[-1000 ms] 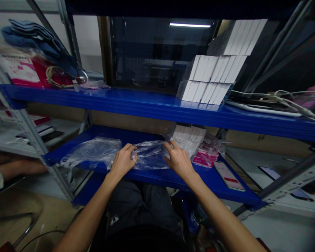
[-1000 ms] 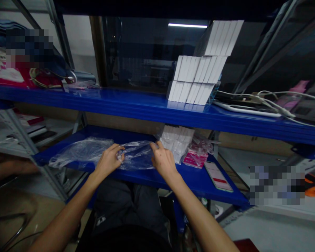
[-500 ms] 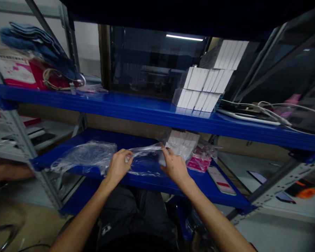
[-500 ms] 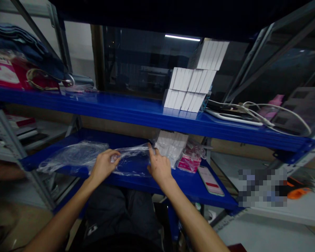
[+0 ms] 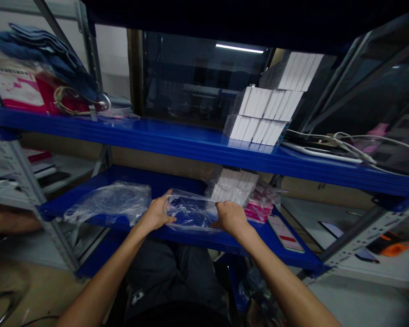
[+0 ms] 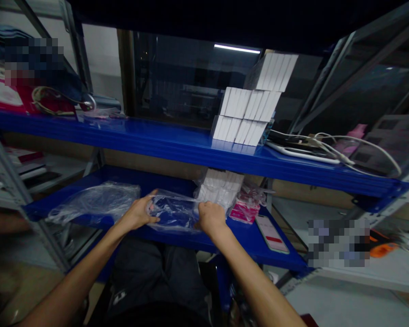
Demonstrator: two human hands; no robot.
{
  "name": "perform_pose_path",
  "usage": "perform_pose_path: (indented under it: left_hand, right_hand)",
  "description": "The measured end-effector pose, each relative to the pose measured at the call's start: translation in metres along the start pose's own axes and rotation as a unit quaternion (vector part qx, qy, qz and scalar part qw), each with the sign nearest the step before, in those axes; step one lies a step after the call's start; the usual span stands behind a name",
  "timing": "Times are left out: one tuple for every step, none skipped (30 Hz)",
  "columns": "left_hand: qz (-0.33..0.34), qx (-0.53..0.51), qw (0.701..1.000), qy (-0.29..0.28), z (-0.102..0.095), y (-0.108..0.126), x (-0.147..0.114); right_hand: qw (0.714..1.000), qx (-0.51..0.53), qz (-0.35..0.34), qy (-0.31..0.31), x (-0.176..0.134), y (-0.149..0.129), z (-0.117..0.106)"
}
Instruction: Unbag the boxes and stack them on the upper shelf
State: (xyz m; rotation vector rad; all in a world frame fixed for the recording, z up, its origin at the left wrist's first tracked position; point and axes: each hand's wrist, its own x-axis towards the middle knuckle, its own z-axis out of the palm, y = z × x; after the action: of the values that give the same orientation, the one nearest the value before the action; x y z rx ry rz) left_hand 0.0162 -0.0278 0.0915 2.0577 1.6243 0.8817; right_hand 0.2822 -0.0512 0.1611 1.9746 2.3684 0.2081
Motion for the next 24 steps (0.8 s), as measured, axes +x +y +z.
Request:
perform_pose_path:
  left_hand:
    - [-0.006,0.030,0.999,-0.016,0.000,-0.002,0.003]
    - [-0.014,0.063,0.997,-0.036,0.001,-0.004,0.007]
    - [-0.024,0.095,0.993,-0.062,0.002,-0.005,0.012]
    - [-0.034,0.124,0.988,-0.089,0.003,-0.005,0.017]
    - [-0.045,0.148,0.981,-0.114,0.004,-0.005,0.023]
    - [-0.055,0.165,0.975,-0.135,0.005,-0.005,0.028]
    - [-0.061,0.176,0.971,-0.153,0.005,-0.004,0.034]
    - [-0.062,0.178,0.968,-0.167,0.005,-0.003,0.038]
    - [-0.057,0.173,0.967,-0.178,0.004,-0.001,0.042]
    - [-0.047,0.163,0.967,-0.188,0.002,0.000,0.044]
    - [-0.033,0.153,0.969,-0.194,0.000,0.002,0.045]
    - [-0.020,0.144,0.970,-0.194,-0.002,0.003,0.045]
    - [-0.008,0.140,0.973,-0.186,-0.004,0.004,0.043]
    - [0.002,0.137,0.975,-0.173,-0.006,0.006,0.041]
    - [0.015,0.135,0.978,-0.156,-0.008,0.007,0.039]
    - [0.032,0.130,0.982,-0.136,-0.009,0.009,0.036]
    - [0.053,0.124,0.984,-0.117,-0.010,0.012,0.032]
    - [0.076,0.118,0.985,-0.099,-0.010,0.015,0.029]
    - [0.101,0.111,0.985,-0.083,-0.011,0.018,0.025]
    - [0.128,0.104,0.984,-0.069,-0.012,0.022,0.021]
    - [0.154,0.098,0.981,-0.058,-0.014,0.026,0.017]
    - [0.178,0.093,0.978,-0.049,-0.015,0.030,0.014]
    - [0.195,0.091,0.976,-0.044,-0.015,0.034,0.011]
    - [0.203,0.094,0.974,-0.044,-0.016,0.036,0.009]
  right_hand:
    - [1.000,-0.014,0.003,-0.016,0.005,0.001,0.002]
    - [0.999,-0.028,0.005,-0.036,0.010,0.001,0.003]
    - [0.997,-0.039,0.006,-0.061,0.016,0.001,0.005]
    - [0.995,-0.045,0.007,-0.089,0.022,0.002,0.008]
    - [0.992,-0.048,0.008,-0.116,0.028,0.003,0.010]
    - [0.989,-0.045,0.005,-0.139,0.034,0.006,0.012]
    - [0.987,-0.032,-0.003,-0.154,0.039,0.010,0.015]
    - [0.987,-0.010,-0.019,-0.157,0.042,0.016,0.017]
    - [0.988,0.022,-0.046,-0.148,0.044,0.022,0.019]
    - [0.987,0.061,-0.080,-0.129,0.045,0.029,0.020]
    - [0.983,0.100,-0.115,-0.106,0.045,0.036,0.021]
    - [0.977,0.134,-0.146,-0.077,0.044,0.042,0.022]
    - [0.972,0.157,-0.169,-0.048,0.042,0.047,0.021]
    - [0.968,0.170,-0.185,-0.020,0.039,0.051,0.020]
    - [0.965,0.175,-0.194,0.007,0.035,0.053,0.018]
    - [0.963,0.175,-0.202,0.033,0.031,0.053,0.016]
    - [0.960,0.172,-0.210,0.061,0.025,0.053,0.012]
    - [0.957,0.170,-0.218,0.090,0.019,0.051,0.009]
    - [0.953,0.168,-0.224,0.116,0.013,0.048,0.005]
    - [0.949,0.167,-0.229,0.139,0.006,0.045,0.001]
    - [0.945,0.166,-0.235,0.155,-0.001,0.042,-0.002]
    - [0.943,0.165,-0.241,0.163,-0.007,0.038,-0.004]
    - [0.942,0.161,-0.248,0.161,-0.012,0.035,-0.005]
    - [0.943,0.152,-0.252,0.153,-0.016,0.032,-0.004]
